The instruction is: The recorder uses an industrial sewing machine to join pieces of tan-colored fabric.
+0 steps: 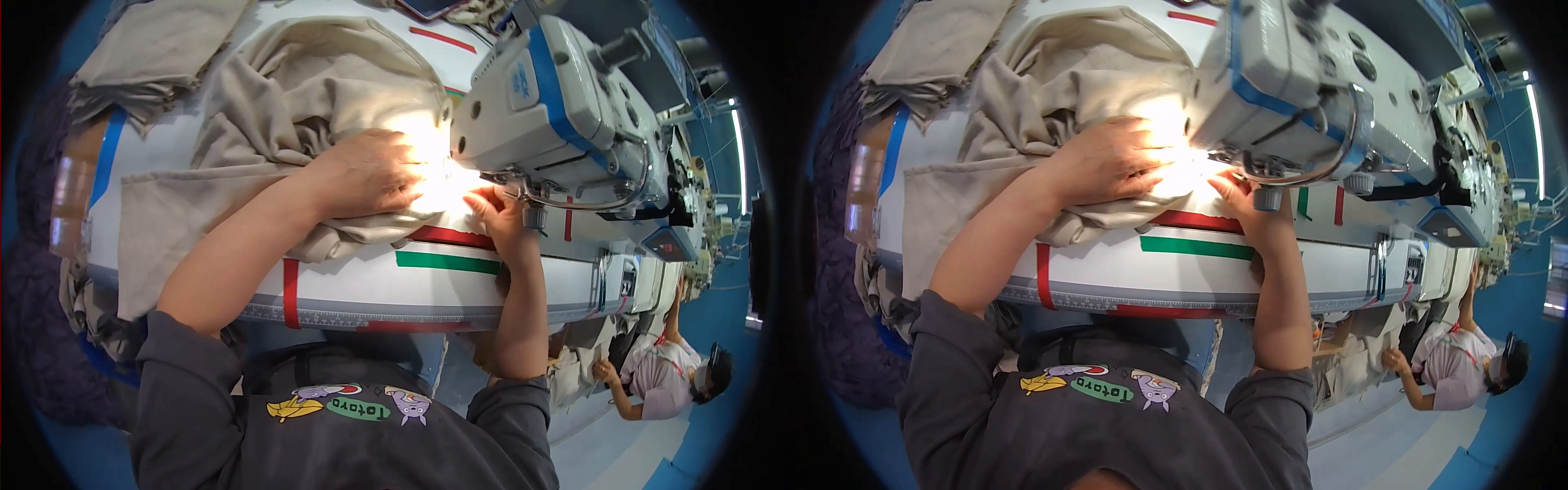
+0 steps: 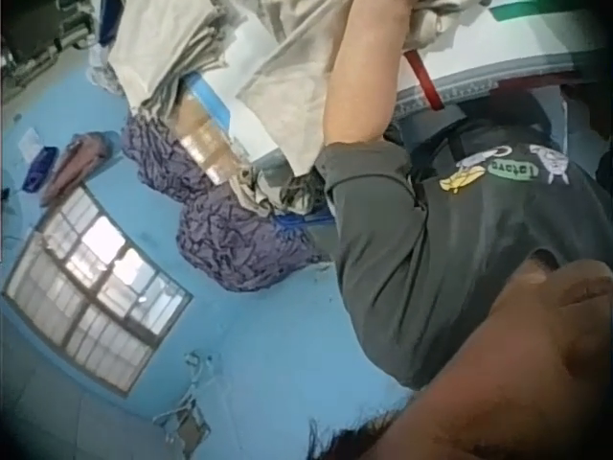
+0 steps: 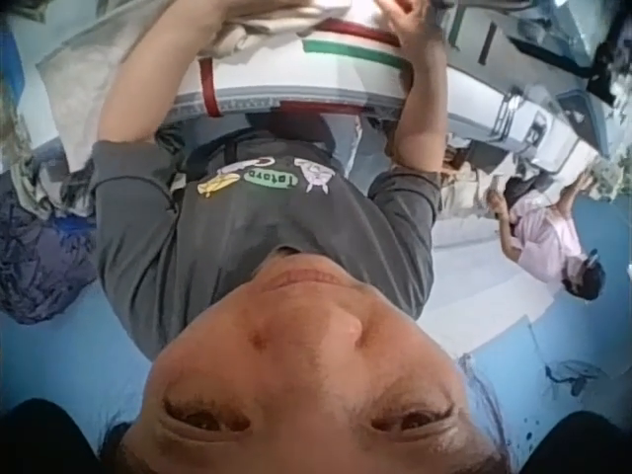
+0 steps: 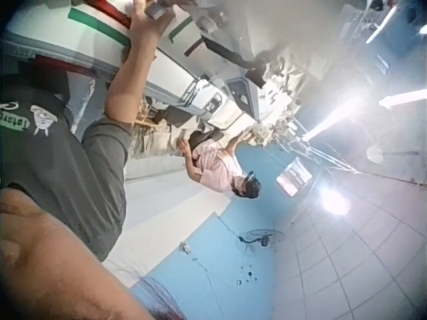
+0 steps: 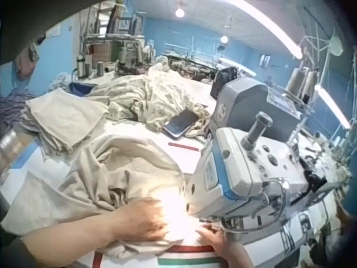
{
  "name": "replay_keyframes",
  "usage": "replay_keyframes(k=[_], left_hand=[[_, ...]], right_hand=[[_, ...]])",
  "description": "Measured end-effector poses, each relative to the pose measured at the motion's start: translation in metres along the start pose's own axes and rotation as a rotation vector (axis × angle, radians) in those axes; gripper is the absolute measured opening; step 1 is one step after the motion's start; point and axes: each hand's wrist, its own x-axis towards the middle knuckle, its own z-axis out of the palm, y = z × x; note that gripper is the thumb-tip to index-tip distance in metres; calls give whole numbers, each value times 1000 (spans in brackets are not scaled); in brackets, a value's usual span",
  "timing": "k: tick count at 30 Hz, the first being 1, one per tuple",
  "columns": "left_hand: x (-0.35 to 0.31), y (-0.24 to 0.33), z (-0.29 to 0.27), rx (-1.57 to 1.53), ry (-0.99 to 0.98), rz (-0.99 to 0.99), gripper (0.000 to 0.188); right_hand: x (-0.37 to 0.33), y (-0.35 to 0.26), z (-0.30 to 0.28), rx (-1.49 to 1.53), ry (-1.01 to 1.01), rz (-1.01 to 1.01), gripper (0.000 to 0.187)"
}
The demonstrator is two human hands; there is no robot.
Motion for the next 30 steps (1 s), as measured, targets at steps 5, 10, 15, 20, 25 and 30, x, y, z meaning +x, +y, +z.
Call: replay_keyframes(k=[5, 10, 15, 20, 25, 30], left_hand=[[-48, -2, -25, 111, -62, -118, 25], [-73, 21, -43, 321, 245, -90, 37], [-225, 33, -169, 430, 375, -911, 56], [-277, 98, -172, 336, 37, -1400, 27], [-179, 180, -127, 33, 269, -772, 14], [-114, 192, -73, -157, 126, -74, 19]], right_hand=[[-54, -14, 24, -357, 237, -461, 12], [-48, 56, -29, -531, 470, -664, 10], [-84, 13, 11, -368, 478, -617, 10], [-104, -33, 43, 59, -6, -490, 7], [-100, -111, 68, 422, -204, -534, 38], [-82, -148, 105, 59, -381, -501, 62]])
